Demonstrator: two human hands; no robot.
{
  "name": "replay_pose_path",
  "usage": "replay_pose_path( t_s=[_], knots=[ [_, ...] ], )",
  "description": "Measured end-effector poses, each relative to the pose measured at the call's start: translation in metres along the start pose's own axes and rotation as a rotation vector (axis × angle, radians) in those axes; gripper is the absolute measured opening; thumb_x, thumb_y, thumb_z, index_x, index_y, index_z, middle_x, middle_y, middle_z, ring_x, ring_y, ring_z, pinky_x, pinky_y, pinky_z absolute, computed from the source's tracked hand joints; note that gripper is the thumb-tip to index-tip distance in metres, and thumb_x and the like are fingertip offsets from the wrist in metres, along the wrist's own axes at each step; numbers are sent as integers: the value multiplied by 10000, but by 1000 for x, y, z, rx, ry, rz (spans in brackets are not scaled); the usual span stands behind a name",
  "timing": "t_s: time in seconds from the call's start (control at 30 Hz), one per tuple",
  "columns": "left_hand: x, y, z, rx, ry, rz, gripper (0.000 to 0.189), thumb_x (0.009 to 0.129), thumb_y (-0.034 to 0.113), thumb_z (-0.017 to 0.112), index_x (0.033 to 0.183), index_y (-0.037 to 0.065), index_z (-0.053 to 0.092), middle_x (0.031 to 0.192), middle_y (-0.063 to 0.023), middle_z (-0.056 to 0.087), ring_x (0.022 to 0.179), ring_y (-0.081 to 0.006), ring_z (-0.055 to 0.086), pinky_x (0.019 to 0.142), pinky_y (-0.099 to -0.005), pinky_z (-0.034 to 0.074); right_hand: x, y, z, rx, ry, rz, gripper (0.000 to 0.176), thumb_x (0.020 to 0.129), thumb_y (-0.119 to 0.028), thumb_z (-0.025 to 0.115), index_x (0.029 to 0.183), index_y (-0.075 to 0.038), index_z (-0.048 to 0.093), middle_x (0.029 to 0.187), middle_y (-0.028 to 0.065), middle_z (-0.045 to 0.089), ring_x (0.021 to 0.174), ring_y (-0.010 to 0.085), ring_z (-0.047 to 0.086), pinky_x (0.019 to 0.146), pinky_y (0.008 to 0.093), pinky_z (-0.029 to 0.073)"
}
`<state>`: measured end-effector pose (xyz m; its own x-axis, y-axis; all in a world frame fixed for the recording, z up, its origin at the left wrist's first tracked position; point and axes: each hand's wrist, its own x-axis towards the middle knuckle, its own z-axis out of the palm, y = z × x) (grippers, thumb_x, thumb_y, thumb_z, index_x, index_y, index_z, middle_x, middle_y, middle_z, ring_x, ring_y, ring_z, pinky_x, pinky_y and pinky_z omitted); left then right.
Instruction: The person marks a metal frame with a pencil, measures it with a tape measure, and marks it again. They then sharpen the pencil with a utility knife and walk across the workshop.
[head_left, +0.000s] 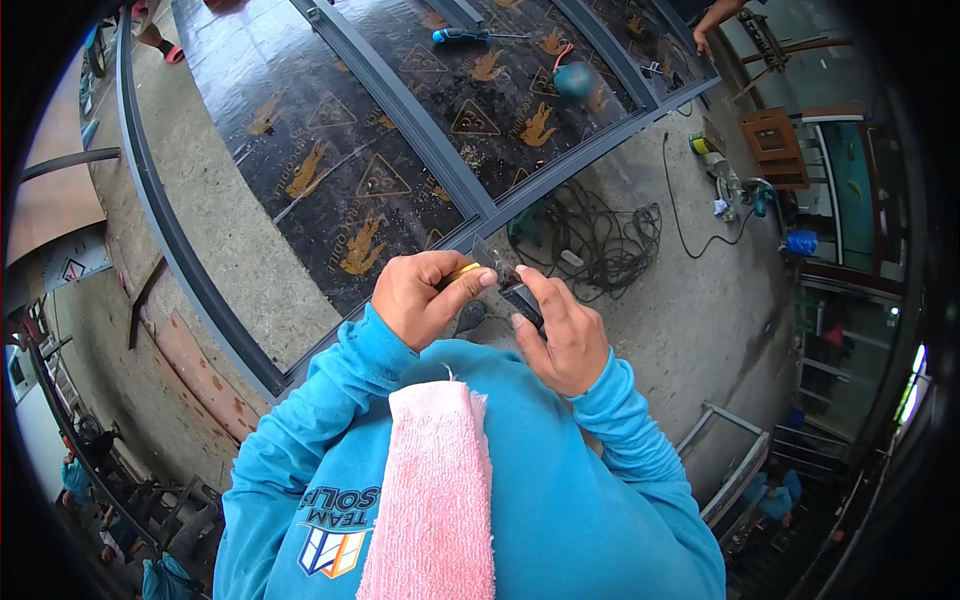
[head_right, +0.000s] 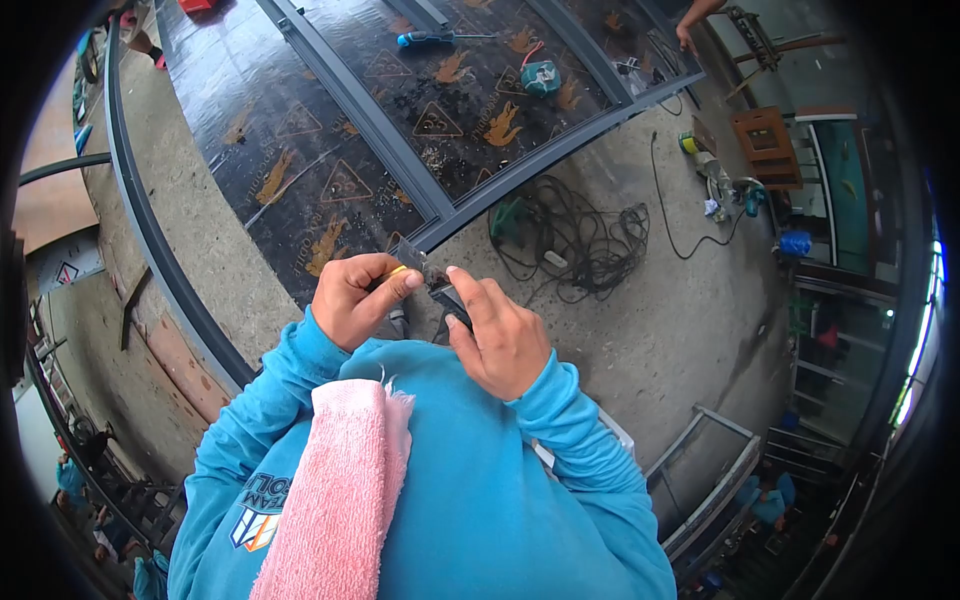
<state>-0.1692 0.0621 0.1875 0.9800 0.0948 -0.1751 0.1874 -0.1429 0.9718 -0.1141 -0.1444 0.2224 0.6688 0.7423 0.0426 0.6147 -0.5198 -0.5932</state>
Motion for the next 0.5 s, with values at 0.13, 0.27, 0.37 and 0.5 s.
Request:
replay_pose_path(
  t_s=[0.13,0.27,0.37,0.5],
  knots=[
    [3,-3,11,-175,97,178,301,903,227,691,770,-34,624,570,-8,434,574,-58,391,492,-289,342,4,-1,1,-1,-26,-14,534,857,-122,626,1346,-19,437,957,169,588,729,362,637,613,438,524],
    [-1,1,-4,-23,-10,-6,262,901,224,687,848,-29,651,597,-46,497,577,-81,448,508,-293,374,4,-1,1,-11,-27,-11,535,856,-121,626,1346,-17,437,954,169,587,726,361,635,611,437,522],
    [-1,1,-4,-27,41,-10,257,879,240,704,926,-13,697,595,-95,564,532,-120,522,502,-311,414,6,-3,1,-16,-20,-7,533,857,-120,624,1346,-18,437,947,167,585,721,360,633,609,437,519],
    [1,-8,7,-142,125,162,263,879,241,712,899,-21,703,563,-39,507,552,-74,448,492,-290,375,6,-4,3,-9,-39,-15,531,861,-125,621,1347,-17,436,939,165,582,716,358,631,605,435,516]
  ],
)
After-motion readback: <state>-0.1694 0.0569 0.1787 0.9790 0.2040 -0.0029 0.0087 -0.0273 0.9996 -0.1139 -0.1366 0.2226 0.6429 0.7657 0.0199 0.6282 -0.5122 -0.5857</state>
